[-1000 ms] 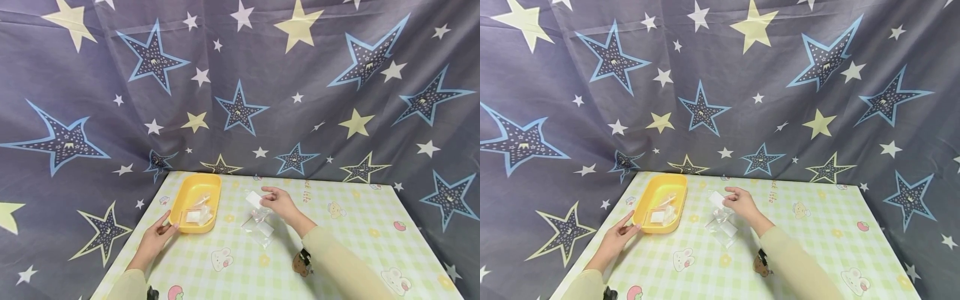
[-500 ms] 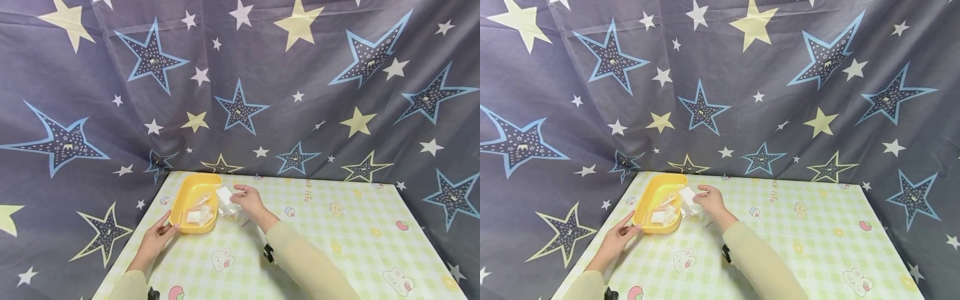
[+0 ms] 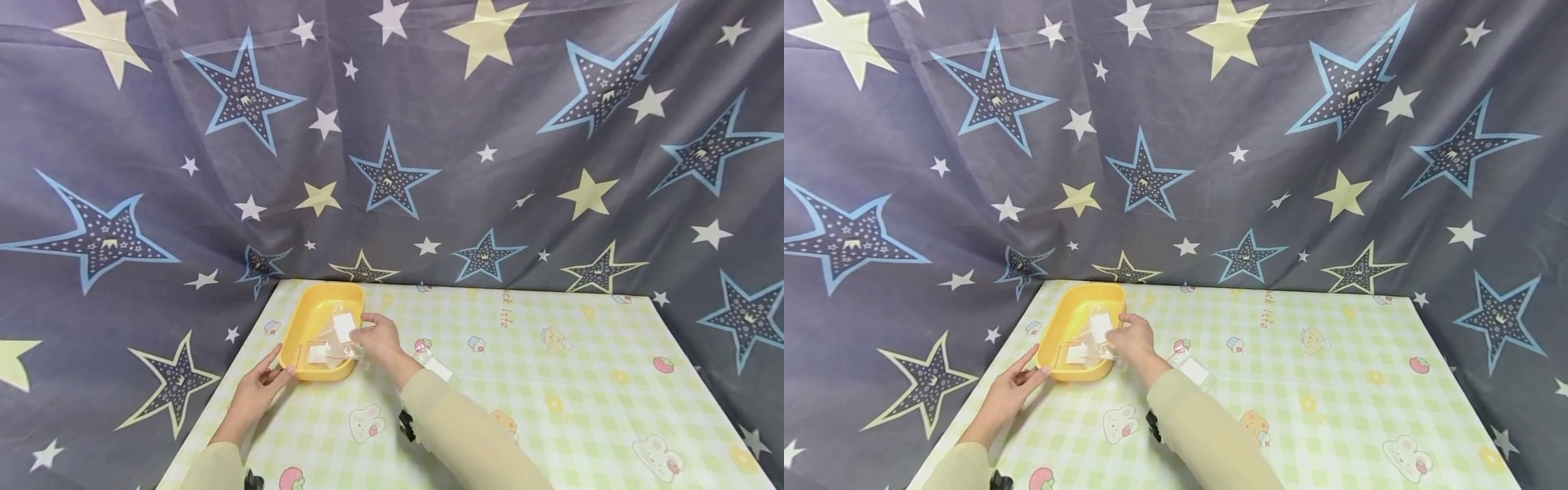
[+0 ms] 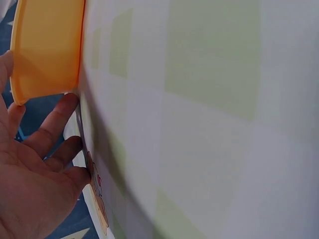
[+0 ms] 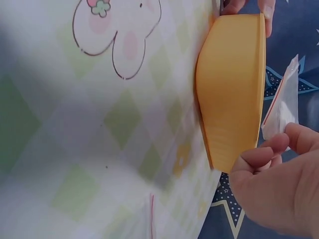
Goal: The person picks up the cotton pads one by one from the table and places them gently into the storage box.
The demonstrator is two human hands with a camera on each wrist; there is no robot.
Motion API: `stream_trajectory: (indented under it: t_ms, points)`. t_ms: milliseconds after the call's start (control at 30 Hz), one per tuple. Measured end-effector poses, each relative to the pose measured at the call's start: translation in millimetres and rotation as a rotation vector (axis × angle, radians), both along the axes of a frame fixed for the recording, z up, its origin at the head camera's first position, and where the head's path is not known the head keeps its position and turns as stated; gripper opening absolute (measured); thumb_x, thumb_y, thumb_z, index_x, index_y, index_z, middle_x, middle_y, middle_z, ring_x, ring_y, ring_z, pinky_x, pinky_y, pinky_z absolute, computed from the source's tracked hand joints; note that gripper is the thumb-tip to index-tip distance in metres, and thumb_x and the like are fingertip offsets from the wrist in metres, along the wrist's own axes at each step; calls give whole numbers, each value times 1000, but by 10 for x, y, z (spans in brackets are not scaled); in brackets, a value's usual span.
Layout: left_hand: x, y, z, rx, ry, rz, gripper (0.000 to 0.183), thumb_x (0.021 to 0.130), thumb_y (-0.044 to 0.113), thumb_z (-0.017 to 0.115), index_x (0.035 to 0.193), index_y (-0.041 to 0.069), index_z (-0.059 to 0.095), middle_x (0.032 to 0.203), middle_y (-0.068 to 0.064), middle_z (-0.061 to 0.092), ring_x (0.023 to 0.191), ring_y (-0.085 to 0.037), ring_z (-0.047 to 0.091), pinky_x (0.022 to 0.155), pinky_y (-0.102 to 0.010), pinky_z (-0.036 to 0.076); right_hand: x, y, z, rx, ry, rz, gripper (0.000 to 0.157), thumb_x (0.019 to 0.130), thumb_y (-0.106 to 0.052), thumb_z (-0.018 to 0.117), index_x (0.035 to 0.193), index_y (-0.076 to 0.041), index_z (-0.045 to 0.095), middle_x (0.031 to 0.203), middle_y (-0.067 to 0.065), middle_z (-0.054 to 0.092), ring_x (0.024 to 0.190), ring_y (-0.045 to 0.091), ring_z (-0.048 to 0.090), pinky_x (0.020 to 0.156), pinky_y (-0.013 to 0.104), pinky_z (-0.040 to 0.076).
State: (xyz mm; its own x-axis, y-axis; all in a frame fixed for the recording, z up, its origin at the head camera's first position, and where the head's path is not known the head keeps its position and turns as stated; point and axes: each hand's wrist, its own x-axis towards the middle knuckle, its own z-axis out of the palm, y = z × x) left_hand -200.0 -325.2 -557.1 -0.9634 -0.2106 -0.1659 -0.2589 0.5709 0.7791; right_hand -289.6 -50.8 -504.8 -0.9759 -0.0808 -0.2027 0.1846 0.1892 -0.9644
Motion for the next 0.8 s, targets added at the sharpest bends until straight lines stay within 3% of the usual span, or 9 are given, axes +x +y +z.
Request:
stream_trajectory:
  t_ms: [167,333,433,600,800]
  points:
    - [5,-10,-19,-14,15,-3,85,99,63,68,170,37,30,149,-19,66,141,-37,59,115,-54,48,29,-49,11,-26,-22,-26,52,92,-11,79,142,-4,66,115,14,80,100,22,77,90,35,63]
    - [-5,-5,-18,-18,25,4,86,98,66,68,169,37,31,149,-18,66,141,-36,59,115,-52,49,58,-90,54,-128,-47,-31,53,91,-5,75,143,-1,64,105,13,80,85,15,73,79,29,61]
    - [8,10,-13,-13,26,8,84,99,64,68,169,37,31,149,-18,66,142,-37,58,116,-52,49,73,-110,67,-226,-77,2,59,91,1,70,149,-1,59,105,14,79,79,11,69,70,25,56]
    - [13,21,-6,-2,23,6,82,100,61,69,169,37,31,150,-18,65,143,-37,58,117,-53,48,73,-103,54,-324,-115,108,74,95,4,62,164,-2,39,121,20,76,84,11,68,68,23,47]
    - [-3,1,-18,-9,31,5,82,100,60,69,169,37,31,150,-18,65,142,-38,59,116,-53,49,53,-77,25,-336,-120,131,75,96,1,61,166,1,33,110,22,78,87,14,69,70,23,50]
